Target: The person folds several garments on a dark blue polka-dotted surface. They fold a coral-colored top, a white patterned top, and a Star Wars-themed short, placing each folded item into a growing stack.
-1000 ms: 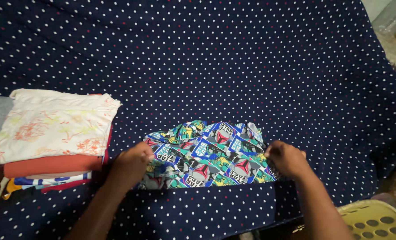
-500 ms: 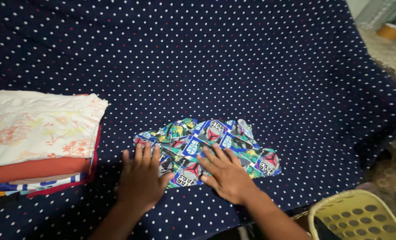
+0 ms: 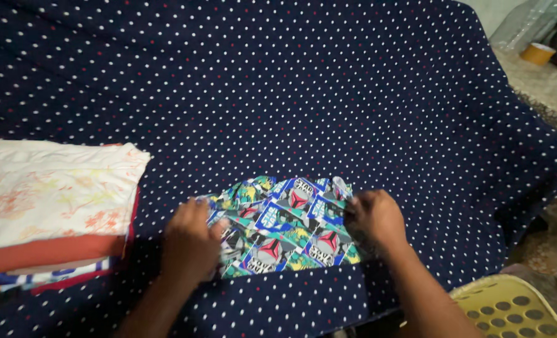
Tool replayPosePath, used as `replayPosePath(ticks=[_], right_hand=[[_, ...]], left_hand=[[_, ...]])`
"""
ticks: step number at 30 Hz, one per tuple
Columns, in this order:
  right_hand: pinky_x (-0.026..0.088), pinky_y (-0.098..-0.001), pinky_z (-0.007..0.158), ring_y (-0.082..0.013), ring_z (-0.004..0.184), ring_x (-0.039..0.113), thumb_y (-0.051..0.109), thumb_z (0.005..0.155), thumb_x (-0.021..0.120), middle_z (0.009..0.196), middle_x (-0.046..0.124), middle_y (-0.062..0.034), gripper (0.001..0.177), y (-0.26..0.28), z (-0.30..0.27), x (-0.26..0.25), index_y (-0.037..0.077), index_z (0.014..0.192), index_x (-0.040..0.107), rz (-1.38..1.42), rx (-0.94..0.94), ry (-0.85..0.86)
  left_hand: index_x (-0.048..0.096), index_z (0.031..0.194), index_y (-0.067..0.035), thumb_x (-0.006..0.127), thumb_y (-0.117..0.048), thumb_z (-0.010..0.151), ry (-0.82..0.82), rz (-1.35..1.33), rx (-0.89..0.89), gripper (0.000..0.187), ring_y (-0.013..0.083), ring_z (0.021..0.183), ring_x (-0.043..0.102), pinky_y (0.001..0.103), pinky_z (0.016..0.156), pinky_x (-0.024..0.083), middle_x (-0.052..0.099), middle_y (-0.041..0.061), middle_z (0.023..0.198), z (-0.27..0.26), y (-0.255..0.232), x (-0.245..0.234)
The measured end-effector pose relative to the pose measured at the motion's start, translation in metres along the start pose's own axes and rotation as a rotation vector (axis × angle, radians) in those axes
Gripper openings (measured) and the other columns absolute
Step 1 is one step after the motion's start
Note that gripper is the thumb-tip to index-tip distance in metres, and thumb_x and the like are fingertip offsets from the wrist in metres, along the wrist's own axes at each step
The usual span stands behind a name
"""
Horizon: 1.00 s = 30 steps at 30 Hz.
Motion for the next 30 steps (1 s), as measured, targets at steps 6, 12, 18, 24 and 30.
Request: replayPosePath(ticks=[6, 12, 18, 24, 30], right_hand=[[0.057, -0.0361, 0.08, -0.0218, 0.089, 0.075, 0.023, 0.08, 0.081, 0.1, 0.078, -0.0086, 0.037, -0.028, 0.071, 0.036, 0.011, 0.114, 0.075, 0.327, -0.013, 0.088], [0.056, -0.038, 0.072, -0.0215, 0.076, 0.068, 0.019, 0.091, 0.082, 0.086, 0.076, -0.0138, 0.018, -0.048, 0.109, 0.076, 0.002, 0.096, 0.077, 0.581, 0.089, 0.4], [0.056, -0.0373, 0.078, -0.0255, 0.085, 0.073, 0.006, 0.095, 0.066, 0.094, 0.076, -0.0132, 0.008, -0.05, 0.123, 0.017, 0.005, 0.1, 0.072, 0.317, 0.088, -0.286], [0.057, -0.0433, 0.078, -0.0366, 0.083, 0.072, 0.023, 0.08, 0.076, 0.093, 0.073, -0.0183, 0.024, 0.011, 0.057, 0.012, 0.006, 0.096, 0.077, 0.096, -0.273, -0.06], [0.057, -0.0454, 0.086, -0.0375, 0.093, 0.072, 0.029, 0.092, 0.069, 0.103, 0.075, -0.018, 0.022, 0.01, 0.058, 0.02, 0.01, 0.101, 0.077, 0.092, 0.027, 0.038]], left_hand=[[0.066, 0.123, -0.002, 0.073, -0.033, 0.084, -0.152, -0.097, 0.229, 0.05, 0.0355, 0.113, 0.064, 0.048, 0.098, 0.052, 0.069, 0.014, 0.116, 0.053, -0.018, 0.015], [0.058, 0.135, -0.002, 0.071, -0.045, 0.083, 0.092, -0.045, 0.506, 0.069, 0.0429, 0.135, 0.046, 0.06, 0.11, 0.031, 0.057, 0.023, 0.14, 0.046, -0.08, 0.064], [0.05, 0.143, -0.007, 0.06, -0.051, 0.091, 0.238, 0.095, 0.39, 0.069, 0.0432, 0.143, 0.031, 0.061, 0.114, 0.019, 0.044, 0.024, 0.149, 0.038, -0.076, 0.081], [0.05, 0.149, -0.009, 0.058, -0.051, 0.09, 0.302, 0.128, 0.359, 0.073, 0.0415, 0.143, 0.032, 0.06, 0.115, 0.018, 0.043, 0.023, 0.155, 0.041, -0.077, 0.082], [0.049, 0.149, -0.01, 0.058, -0.052, 0.091, 0.32, 0.127, 0.344, 0.072, 0.0406, 0.144, 0.031, 0.059, 0.116, 0.016, 0.041, 0.023, 0.156, 0.041, -0.079, 0.079]])
Point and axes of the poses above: each hand's wrist, its own z-axis towards the middle knuckle, its own x-axis out of the palm, y = z × x, the point moved 4 cm from there along z, towards the middle knuckle
